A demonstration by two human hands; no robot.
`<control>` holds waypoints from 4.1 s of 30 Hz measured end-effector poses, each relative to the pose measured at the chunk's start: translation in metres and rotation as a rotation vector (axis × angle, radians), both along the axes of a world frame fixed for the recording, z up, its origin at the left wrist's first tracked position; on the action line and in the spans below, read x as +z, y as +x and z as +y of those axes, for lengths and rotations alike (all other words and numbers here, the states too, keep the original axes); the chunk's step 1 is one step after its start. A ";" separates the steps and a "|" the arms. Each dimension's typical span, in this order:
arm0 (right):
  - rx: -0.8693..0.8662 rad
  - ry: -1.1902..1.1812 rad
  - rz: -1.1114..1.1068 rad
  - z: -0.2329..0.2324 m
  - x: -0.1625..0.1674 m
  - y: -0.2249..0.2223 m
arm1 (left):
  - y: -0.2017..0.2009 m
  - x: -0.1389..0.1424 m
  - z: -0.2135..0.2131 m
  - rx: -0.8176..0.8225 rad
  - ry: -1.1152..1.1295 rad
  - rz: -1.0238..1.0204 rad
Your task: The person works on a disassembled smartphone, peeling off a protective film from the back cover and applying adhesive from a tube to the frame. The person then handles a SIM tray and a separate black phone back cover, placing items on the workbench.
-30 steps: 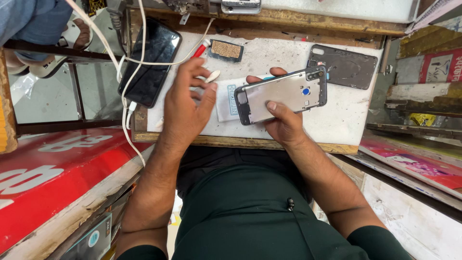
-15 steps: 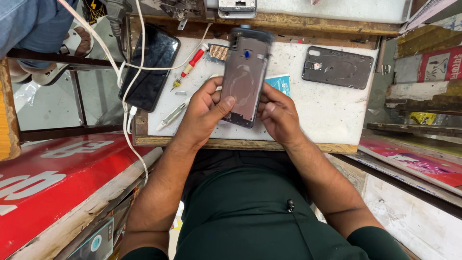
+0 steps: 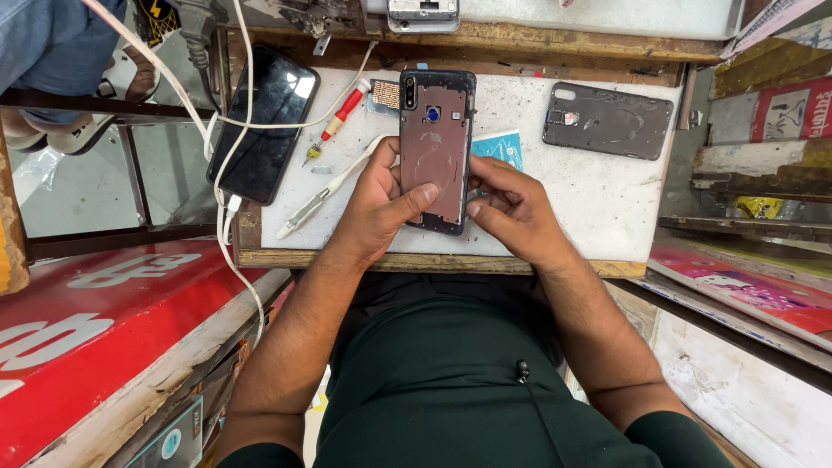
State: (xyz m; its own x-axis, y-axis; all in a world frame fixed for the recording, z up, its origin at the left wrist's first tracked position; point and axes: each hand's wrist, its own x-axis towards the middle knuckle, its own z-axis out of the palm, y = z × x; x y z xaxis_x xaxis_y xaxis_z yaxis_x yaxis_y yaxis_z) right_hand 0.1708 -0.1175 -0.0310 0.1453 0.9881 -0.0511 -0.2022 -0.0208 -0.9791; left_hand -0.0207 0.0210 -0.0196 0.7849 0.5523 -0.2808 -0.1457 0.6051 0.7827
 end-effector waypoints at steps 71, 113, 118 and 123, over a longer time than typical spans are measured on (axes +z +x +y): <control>-0.012 -0.243 -0.148 0.016 0.011 0.010 | 0.003 -0.017 -0.011 0.012 0.214 0.013; -0.033 -0.200 -0.128 0.018 0.013 0.008 | 0.003 -0.011 -0.011 0.020 0.194 0.008; -0.004 -0.172 -0.079 0.019 0.017 0.011 | 0.002 -0.012 -0.009 -0.017 0.204 0.020; -0.147 -0.253 -0.189 0.023 0.010 0.004 | 0.002 -0.013 -0.009 -0.038 0.205 0.024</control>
State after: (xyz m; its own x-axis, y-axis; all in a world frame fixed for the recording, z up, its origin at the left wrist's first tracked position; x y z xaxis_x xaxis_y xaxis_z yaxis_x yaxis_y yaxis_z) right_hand 0.1750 -0.0949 -0.0214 0.3155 0.9154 -0.2499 -0.0366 -0.2514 -0.9672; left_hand -0.0192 0.0116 -0.0331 0.8003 0.5703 -0.1850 -0.1055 0.4377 0.8929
